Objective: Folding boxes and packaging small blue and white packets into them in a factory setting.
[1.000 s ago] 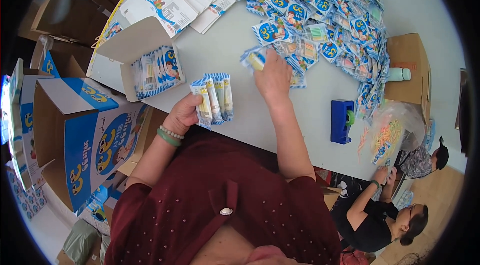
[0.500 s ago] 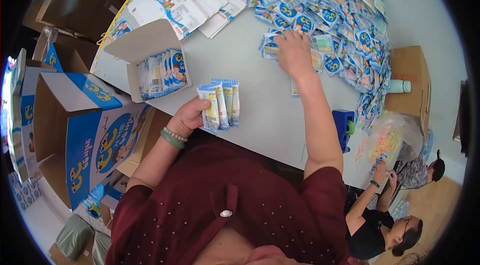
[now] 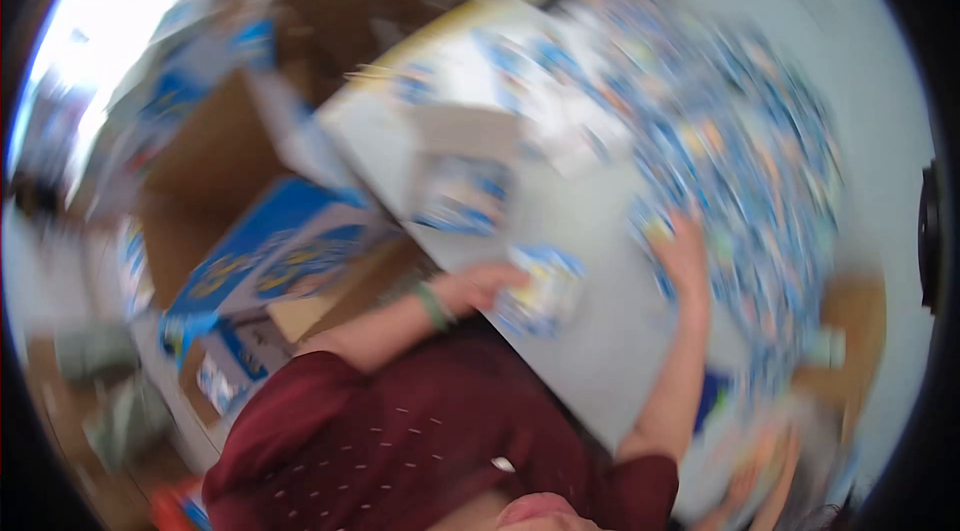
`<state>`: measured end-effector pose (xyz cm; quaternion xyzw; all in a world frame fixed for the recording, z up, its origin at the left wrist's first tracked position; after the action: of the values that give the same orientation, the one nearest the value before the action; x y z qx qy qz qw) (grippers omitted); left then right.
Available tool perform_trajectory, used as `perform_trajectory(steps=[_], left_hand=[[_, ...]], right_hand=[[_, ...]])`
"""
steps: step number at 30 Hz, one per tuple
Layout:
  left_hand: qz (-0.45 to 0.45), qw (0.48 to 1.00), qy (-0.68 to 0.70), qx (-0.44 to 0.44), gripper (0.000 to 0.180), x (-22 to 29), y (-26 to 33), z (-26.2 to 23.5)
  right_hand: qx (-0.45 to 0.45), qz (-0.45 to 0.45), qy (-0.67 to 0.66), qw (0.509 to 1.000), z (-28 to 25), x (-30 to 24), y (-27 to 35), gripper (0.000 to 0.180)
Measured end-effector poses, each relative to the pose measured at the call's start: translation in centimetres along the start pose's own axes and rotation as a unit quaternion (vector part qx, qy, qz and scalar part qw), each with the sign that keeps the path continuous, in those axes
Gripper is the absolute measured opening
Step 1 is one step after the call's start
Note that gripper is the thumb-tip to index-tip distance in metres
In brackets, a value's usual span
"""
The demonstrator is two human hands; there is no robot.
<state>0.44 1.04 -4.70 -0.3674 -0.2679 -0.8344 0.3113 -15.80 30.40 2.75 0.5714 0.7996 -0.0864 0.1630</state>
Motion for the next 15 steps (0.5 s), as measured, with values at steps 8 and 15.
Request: perform_trajectory(steps=[8, 15], left_hand=[[0.054, 0.923, 0.356, -0.136, 0.047, -2.2, -3.3, 0.8], [0.081, 0.922, 0.347, -0.151, 0.049, -0.8, -3.2, 0.4]], right_hand=[[-0.013, 0.02, 0.018, 1.0, 3.9, 6.0, -3.5, 0.047], [-0.083, 0.013, -0.255, 0.963, 4.9, 6.2, -4.2, 0.041]])
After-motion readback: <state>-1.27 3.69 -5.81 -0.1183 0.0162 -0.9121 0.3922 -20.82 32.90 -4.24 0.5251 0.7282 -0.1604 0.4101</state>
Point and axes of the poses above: each hand's wrist, its own y-axis away from the middle knuckle, its own z-axis out of the palm, x = y × z, the point moved 1 cm from there along -y, towards the middle knuckle, and after that the axes turned 3 degrees about -x, right-handed, at the moved point
